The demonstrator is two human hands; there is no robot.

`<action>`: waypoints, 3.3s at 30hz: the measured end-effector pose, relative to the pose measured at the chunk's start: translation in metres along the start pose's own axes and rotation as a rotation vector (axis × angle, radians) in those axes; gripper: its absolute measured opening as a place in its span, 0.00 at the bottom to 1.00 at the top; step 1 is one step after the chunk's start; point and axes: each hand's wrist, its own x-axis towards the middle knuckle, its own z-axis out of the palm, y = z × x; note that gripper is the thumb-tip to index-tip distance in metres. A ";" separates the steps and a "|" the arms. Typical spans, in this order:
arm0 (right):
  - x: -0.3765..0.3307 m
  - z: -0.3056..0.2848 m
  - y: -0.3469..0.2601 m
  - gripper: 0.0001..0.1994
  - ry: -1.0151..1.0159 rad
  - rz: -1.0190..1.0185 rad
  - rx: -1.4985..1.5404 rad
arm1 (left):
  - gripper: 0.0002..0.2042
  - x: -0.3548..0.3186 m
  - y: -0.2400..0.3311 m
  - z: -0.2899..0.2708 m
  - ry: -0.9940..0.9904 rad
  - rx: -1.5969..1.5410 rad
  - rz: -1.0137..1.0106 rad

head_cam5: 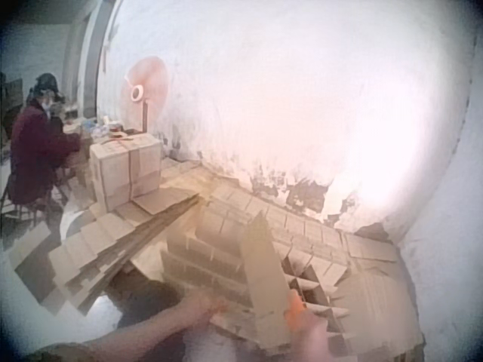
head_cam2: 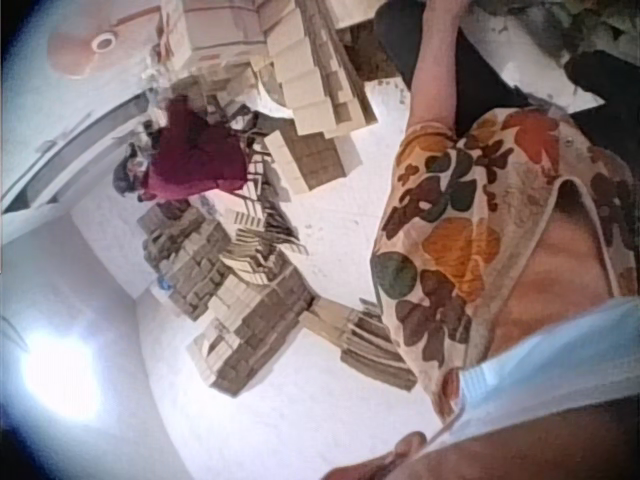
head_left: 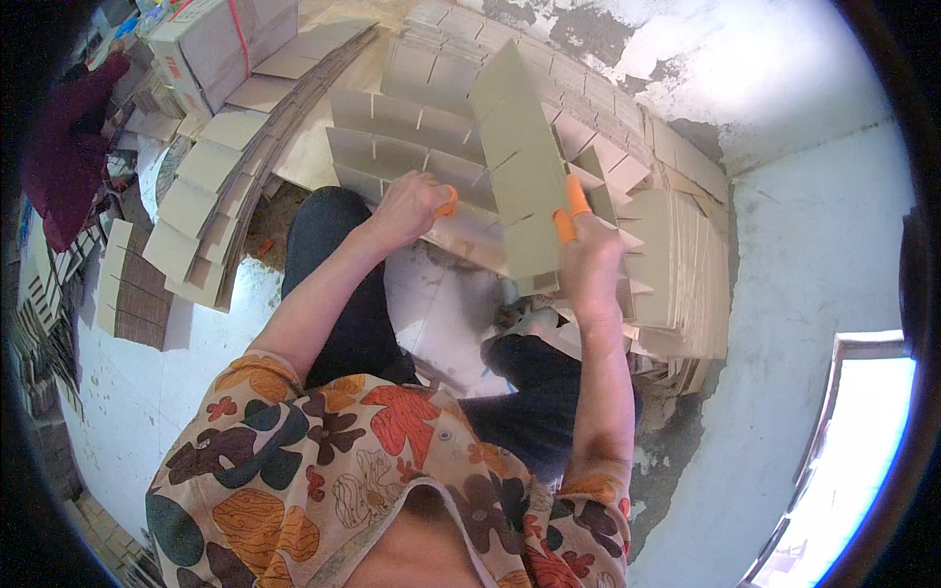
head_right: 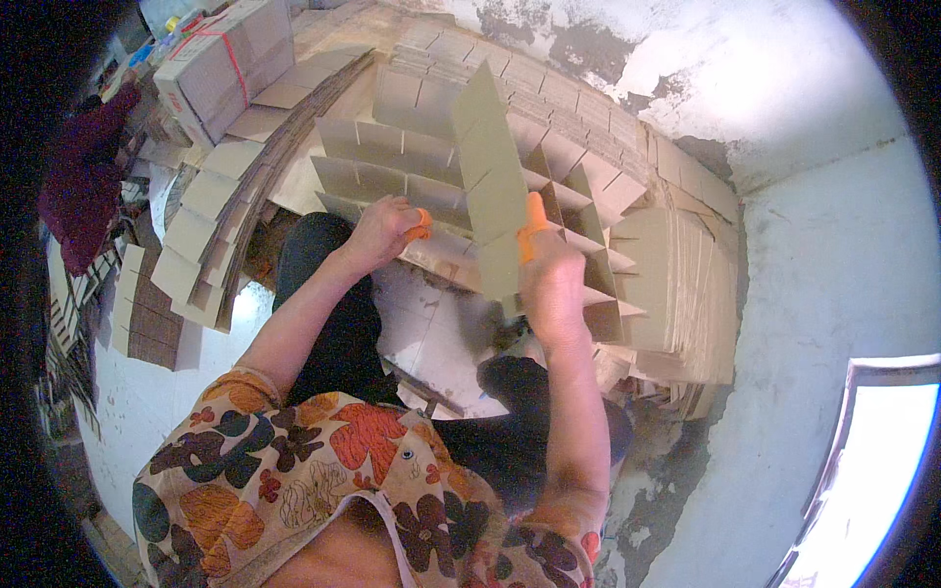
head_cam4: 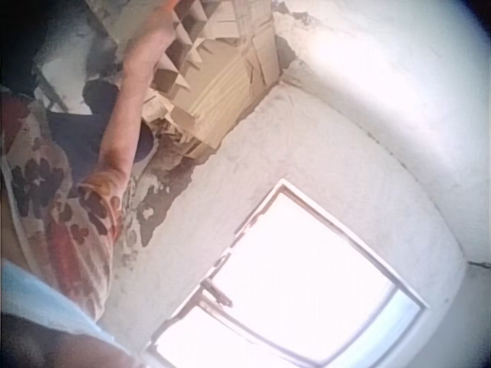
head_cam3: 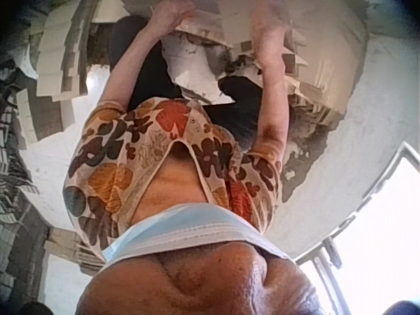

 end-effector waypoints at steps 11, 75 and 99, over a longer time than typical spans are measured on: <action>0.000 0.019 0.005 0.08 -0.027 -0.102 0.031 | 0.06 -0.001 -0.005 0.005 0.019 -0.010 0.049; 0.019 0.009 -0.046 0.27 -0.046 0.159 0.170 | 0.10 -0.033 -0.034 -0.032 0.264 0.179 -0.018; 0.030 0.077 -0.049 0.05 -0.152 -0.048 0.259 | 0.09 -0.030 -0.039 -0.025 0.269 0.153 -0.003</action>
